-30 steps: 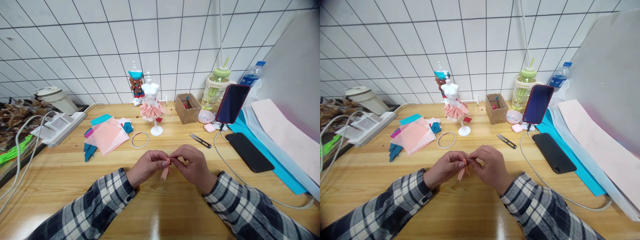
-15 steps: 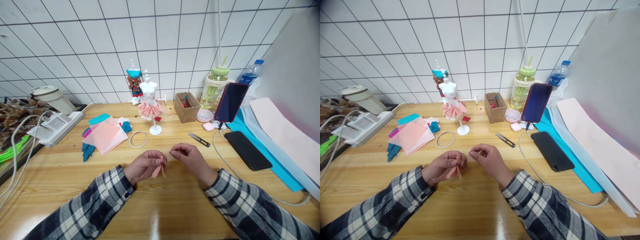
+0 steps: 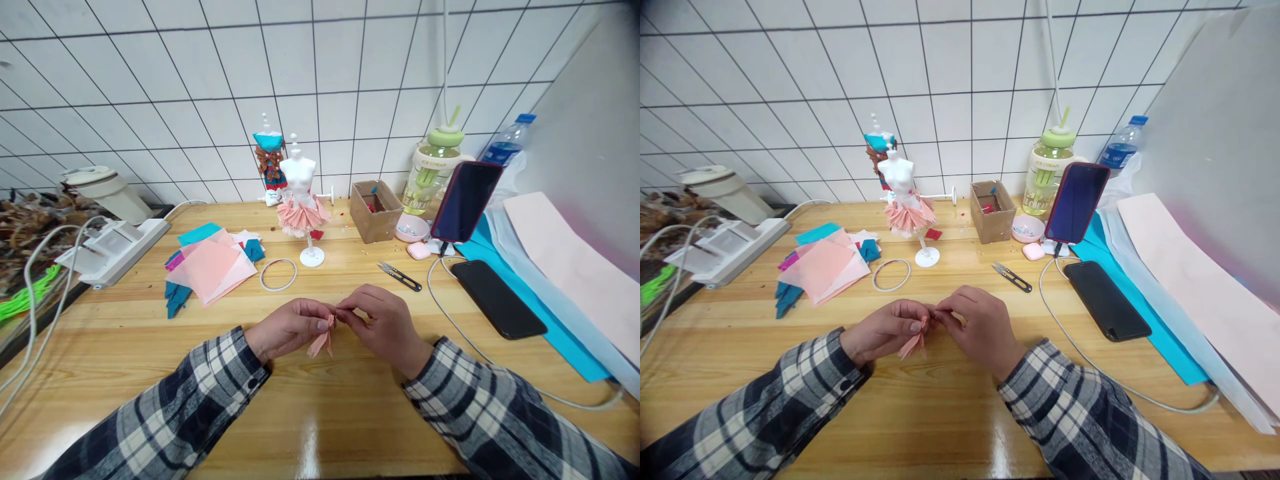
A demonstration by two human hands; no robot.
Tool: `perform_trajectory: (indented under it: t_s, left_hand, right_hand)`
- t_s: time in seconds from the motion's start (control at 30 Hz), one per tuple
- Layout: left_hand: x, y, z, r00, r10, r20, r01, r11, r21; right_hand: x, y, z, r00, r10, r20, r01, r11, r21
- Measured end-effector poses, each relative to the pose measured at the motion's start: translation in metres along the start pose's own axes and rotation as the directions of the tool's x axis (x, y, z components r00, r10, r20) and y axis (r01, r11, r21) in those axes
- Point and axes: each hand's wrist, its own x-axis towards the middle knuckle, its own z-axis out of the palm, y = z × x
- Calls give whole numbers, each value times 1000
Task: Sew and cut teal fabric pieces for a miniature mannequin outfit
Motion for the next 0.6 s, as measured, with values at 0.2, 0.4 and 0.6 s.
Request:
perform_trajectory:
  t_s: [0.2,0.4,0.6]
  left_hand:
    - [2,-3,3,994,48,-95,-45,998,36]
    - [1,-2,3,990,94,-108,-92,995,25]
    - [-1,-1,-2,991,84,-103,-89,995,-43]
  right_hand:
    - [-1,-2,-2,998,-66,-25,66,998,7]
    - [1,-5,1,996,89,-12,-83,964,253]
    - [3,2,4,955,288,69,-285,833,475]
